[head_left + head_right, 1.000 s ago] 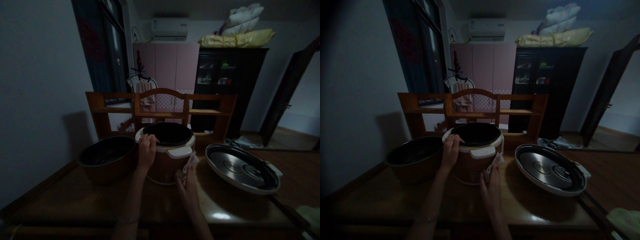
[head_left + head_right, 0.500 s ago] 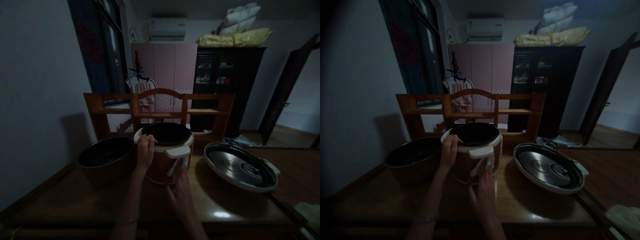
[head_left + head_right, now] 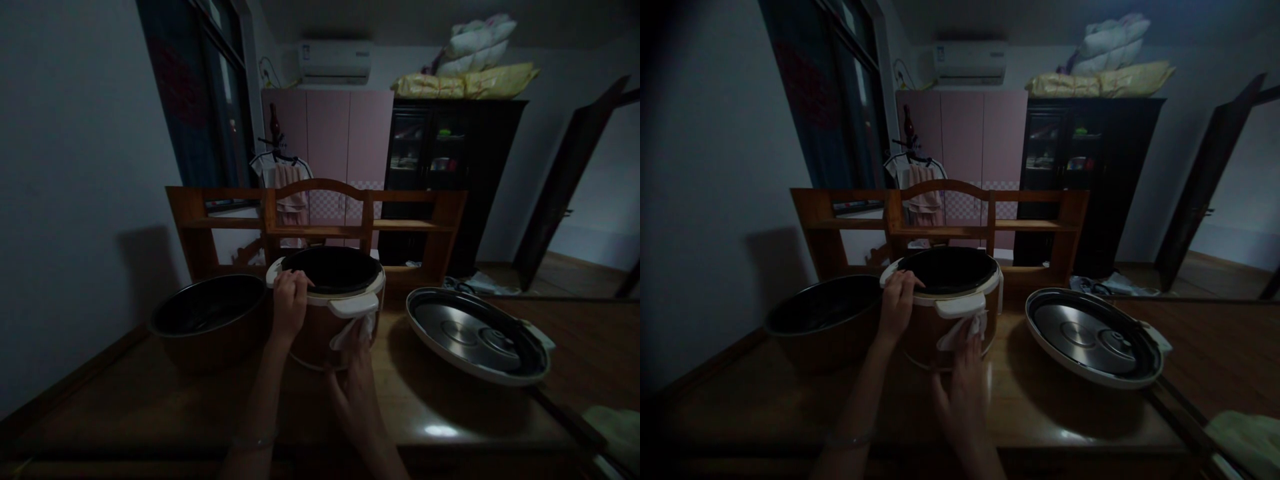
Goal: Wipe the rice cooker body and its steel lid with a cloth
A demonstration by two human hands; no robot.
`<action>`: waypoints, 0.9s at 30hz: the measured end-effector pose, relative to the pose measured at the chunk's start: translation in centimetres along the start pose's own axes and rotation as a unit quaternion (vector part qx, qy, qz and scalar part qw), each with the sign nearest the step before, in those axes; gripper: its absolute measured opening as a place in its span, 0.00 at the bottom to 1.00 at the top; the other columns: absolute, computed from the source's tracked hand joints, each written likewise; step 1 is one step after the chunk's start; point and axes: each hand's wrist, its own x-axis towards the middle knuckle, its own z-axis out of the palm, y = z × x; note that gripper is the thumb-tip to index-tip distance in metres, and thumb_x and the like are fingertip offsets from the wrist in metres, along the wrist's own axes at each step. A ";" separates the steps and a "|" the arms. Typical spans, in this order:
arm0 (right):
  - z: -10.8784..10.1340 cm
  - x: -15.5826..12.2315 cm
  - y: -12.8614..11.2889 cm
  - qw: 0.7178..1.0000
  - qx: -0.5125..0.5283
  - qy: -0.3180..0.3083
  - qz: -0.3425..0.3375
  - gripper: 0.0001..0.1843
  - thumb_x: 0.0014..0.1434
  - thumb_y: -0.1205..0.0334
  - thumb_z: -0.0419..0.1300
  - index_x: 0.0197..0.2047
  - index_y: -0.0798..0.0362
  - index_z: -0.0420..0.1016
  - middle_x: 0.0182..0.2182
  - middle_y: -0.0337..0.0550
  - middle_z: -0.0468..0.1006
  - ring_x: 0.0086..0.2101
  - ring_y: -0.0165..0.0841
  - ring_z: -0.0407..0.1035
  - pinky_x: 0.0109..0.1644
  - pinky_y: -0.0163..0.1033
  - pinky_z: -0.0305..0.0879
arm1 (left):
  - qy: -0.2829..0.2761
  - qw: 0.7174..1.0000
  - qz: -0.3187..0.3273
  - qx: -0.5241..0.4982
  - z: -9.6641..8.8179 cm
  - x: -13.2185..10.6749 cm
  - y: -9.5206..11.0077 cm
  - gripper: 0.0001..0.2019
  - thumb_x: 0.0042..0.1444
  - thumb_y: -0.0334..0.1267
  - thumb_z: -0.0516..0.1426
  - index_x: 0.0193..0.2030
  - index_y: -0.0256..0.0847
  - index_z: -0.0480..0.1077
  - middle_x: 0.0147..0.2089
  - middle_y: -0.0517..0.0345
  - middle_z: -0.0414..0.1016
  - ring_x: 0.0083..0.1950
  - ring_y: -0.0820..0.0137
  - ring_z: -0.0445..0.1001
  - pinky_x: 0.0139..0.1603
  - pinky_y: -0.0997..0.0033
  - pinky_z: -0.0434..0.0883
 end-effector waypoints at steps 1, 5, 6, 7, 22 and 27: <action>0.3 -0.4 -0.1 1.000 -0.009 -0.006 -0.014 0.43 0.69 0.56 0.50 0.75 0.55 0.25 0.74 0.50 0.31 0.71 0.49 0.29 0.71 0.64 0.46 | 0.001 1.000 0.000 -0.001 0.0 0.0 0.0 0.21 0.71 0.40 0.43 0.28 0.44 0.69 0.34 0.57 0.72 0.45 0.63 0.69 0.57 0.60 0.60; 0.8 -0.9 -0.9 0.998 -0.037 -0.039 -0.045 0.44 0.67 0.61 0.52 0.75 0.58 0.27 0.74 0.53 0.27 0.71 0.52 0.25 0.71 0.67 0.42 | 0.001 1.000 0.002 0.000 0.1 -0.1 -0.1 0.21 0.70 0.40 0.43 0.29 0.44 0.70 0.34 0.57 0.73 0.46 0.63 0.69 0.58 0.59 0.59; 0.8 -0.8 -1.1 0.996 -0.048 -0.047 -0.053 0.45 0.65 0.62 0.52 0.75 0.59 0.28 0.74 0.53 0.27 0.71 0.52 0.24 0.71 0.67 0.41 | 0.003 1.000 0.003 0.000 0.1 -0.1 -0.1 0.21 0.70 0.40 0.43 0.29 0.44 0.70 0.34 0.57 0.73 0.46 0.63 0.69 0.58 0.59 0.59; 0.7 -0.6 -1.3 0.995 -0.060 -0.054 -0.063 0.45 0.64 0.64 0.53 0.75 0.60 0.29 0.74 0.53 0.28 0.71 0.52 0.23 0.71 0.67 0.39 | 0.005 1.000 0.003 0.000 0.1 -0.1 -0.1 0.21 0.70 0.40 0.43 0.29 0.44 0.70 0.34 0.57 0.73 0.46 0.63 0.69 0.58 0.59 0.59; 0.7 2.2 -3.1 0.958 -0.132 -0.115 -0.228 0.32 0.69 0.53 0.54 0.70 0.58 0.56 0.74 0.47 0.39 0.72 0.42 0.32 0.74 0.56 0.28 | -0.005 1.000 0.006 -0.004 0.0 0.0 -0.1 0.21 0.71 0.41 0.43 0.28 0.44 0.68 0.33 0.56 0.72 0.44 0.63 0.69 0.56 0.58 0.60; 1.4 2.1 -3.0 0.947 -0.132 -0.112 -0.270 0.26 0.71 0.55 0.51 0.68 0.55 0.61 0.72 0.43 0.51 0.72 0.37 0.36 0.75 0.52 0.33 | -0.003 1.000 0.003 -0.003 0.0 0.1 -0.1 0.21 0.71 0.41 0.43 0.28 0.45 0.68 0.34 0.56 0.72 0.44 0.63 0.69 0.57 0.58 0.60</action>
